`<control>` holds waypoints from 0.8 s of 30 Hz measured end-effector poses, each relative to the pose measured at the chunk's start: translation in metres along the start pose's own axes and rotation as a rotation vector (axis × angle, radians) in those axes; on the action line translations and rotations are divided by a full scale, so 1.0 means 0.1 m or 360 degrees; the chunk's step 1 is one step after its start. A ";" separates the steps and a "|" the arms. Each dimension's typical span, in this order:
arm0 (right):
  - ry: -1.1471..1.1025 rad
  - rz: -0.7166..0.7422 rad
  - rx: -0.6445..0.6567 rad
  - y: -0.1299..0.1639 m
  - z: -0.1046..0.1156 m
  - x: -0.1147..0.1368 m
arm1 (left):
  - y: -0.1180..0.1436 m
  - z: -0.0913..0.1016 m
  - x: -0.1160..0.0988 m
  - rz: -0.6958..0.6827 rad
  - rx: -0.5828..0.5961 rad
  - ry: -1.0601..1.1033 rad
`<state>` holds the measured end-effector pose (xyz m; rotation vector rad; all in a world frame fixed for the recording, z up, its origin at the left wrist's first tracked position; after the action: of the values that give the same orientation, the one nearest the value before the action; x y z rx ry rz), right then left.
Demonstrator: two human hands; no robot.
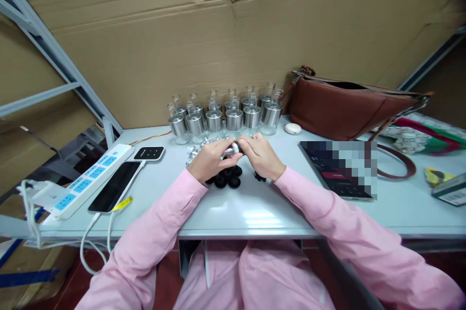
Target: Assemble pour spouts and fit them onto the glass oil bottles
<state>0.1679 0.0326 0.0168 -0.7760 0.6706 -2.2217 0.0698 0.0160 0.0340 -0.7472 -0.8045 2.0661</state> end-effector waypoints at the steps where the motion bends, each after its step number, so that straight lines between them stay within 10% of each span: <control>1: -0.0064 -0.0040 0.0012 0.00 -0.02 -0.02 | 0.01 -0.01 -0.01 -0.0033 0.0015 -0.0034; 15: -0.1181 -0.0711 0.0234 0.12 -0.27 -0.24 | 0.05 -0.13 -0.06 -0.0126 0.0128 -0.0230; 24: -0.0244 0.0106 -0.0043 0.05 0.10 -0.06 | 0.00 -0.17 0.31 0.0898 0.0318 0.0902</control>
<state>0.1800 0.0311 0.0180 -0.9143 0.6428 -2.0730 0.0660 0.0463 0.0162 -1.4759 -0.0628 2.1823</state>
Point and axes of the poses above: each hand's wrist, its own y-axis away from the middle knuckle, its own z-axis out of the back of the hand, x = y × z, the point moved 8 cm from there along -y, towards the middle knuckle, and after that the axes turned 10 degrees about z, right-handed, at the moved point
